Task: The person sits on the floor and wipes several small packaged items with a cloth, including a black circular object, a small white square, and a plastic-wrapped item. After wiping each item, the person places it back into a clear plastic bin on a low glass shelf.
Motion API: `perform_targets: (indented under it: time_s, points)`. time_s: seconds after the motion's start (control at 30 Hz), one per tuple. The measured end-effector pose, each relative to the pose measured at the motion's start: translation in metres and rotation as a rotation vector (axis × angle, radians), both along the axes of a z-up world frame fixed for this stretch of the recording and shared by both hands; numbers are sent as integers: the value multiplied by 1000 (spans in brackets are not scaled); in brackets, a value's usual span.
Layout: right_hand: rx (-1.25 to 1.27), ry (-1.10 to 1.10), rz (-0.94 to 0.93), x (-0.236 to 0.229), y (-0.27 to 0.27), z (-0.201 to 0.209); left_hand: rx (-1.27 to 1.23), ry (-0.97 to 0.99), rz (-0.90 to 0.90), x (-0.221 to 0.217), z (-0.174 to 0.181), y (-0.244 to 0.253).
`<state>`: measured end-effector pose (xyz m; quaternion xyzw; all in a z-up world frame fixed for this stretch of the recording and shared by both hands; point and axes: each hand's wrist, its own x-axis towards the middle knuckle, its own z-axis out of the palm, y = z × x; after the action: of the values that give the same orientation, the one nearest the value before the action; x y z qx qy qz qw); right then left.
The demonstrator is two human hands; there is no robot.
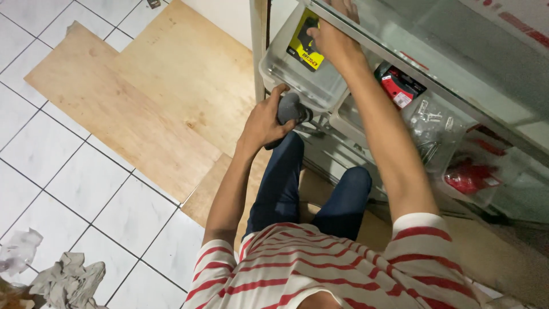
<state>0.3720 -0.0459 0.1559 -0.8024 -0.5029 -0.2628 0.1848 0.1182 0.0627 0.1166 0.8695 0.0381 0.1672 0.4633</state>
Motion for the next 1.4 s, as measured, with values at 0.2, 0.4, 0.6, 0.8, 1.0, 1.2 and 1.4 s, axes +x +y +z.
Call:
perform_targets:
  time_s: [0.2, 0.4, 0.6, 0.8, 1.0, 1.2, 1.4]
  points:
    - [-177, 236, -8, -84, -90, 34, 26, -60, -18, 2, -2, 0]
    - [-345, 8, -434, -54, -189, -5, 32, -63, -7, 3, -7, -1]
    - [-287, 229, -416, -60, -205, -19, 13, -81, -6, 3, -4, -3]
    - [-316, 162, -442, -73, -196, -15, 9, -27, 17, 1, 2, -3]
    - [-313, 426, -491, -81, -188, 10, -8, -66, 4, 0, 4, -5]
    - [-81, 300, -301, -170, -176, 79, -31, -69, 12, 1, 0, -4]
    - [96, 254, -90, -171, -95, 83, -38, -63, 18, 1, -4, -6]
